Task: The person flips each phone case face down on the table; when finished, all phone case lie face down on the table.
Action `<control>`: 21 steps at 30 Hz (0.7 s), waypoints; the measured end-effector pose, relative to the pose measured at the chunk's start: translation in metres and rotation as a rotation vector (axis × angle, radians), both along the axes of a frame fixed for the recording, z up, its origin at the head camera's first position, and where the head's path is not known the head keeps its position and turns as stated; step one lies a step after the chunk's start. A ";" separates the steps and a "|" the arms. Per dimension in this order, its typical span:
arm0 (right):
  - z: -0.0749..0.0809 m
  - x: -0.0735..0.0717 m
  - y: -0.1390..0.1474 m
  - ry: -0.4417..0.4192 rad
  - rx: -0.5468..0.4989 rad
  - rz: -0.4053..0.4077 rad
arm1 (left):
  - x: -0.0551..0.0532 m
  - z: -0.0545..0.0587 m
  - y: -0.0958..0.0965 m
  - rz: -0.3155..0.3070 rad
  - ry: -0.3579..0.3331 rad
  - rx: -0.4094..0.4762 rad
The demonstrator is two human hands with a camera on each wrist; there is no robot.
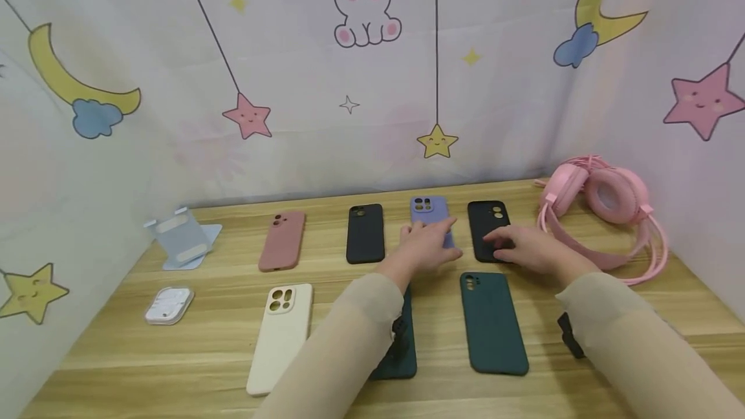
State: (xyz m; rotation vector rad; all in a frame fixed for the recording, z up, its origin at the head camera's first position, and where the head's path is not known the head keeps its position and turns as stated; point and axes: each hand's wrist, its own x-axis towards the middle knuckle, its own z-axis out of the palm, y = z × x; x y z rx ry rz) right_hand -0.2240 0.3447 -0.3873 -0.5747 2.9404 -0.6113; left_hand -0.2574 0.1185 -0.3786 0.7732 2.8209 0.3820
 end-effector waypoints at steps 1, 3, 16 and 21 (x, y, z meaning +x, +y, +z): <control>0.000 0.000 0.000 0.021 0.011 -0.012 | 0.000 0.000 0.002 0.002 -0.007 0.008; 0.000 -0.001 -0.002 0.049 0.031 -0.042 | 0.000 0.000 0.003 0.009 -0.022 0.023; -0.002 -0.002 0.004 -0.010 0.029 -0.114 | 0.005 -0.007 0.022 0.007 0.017 -0.028; -0.004 0.000 0.008 0.000 0.017 -0.110 | 0.005 -0.009 0.024 -0.006 0.033 -0.048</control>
